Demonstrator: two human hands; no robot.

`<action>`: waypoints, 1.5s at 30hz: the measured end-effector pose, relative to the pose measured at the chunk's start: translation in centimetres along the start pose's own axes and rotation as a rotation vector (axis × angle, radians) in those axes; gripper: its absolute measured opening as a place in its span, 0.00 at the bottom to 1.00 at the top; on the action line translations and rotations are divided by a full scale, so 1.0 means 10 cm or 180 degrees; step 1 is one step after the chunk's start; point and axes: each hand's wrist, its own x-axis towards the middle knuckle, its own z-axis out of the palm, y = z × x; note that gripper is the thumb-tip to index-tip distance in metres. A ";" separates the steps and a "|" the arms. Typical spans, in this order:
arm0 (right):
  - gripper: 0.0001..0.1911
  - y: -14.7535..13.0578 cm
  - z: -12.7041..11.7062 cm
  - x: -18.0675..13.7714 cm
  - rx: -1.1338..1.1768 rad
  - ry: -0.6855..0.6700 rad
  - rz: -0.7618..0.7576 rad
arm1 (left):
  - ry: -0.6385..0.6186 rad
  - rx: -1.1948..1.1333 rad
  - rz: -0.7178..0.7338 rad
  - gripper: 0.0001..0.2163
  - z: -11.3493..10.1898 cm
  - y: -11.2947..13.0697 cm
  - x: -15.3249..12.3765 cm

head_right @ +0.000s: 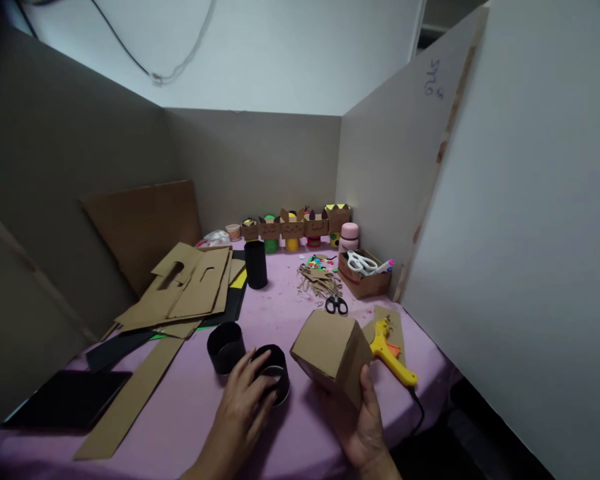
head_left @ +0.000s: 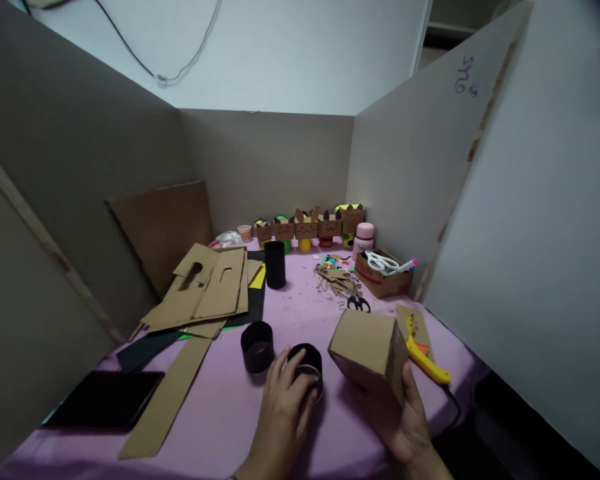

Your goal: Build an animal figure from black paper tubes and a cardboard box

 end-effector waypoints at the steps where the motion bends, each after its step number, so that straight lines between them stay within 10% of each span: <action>1: 0.21 0.00 -0.01 0.00 -0.0008 -0.0002 0.0006 | -0.0029 0.0013 0.0000 0.10 -0.04 -0.02 0.05; 15: 0.18 -0.01 0.00 -0.04 0.0172 0.0246 0.0029 | -0.0433 0.0905 -0.0330 0.11 -0.52 -0.23 0.31; 30: 0.19 -0.01 -0.27 0.06 0.0326 -0.0125 0.0364 | -0.0670 0.0496 -0.0095 0.09 -0.56 -0.40 0.30; 45: 0.26 0.00 -0.34 0.13 -0.0111 -0.0505 0.0384 | -0.0756 0.1043 0.0223 0.04 -0.31 -0.68 1.56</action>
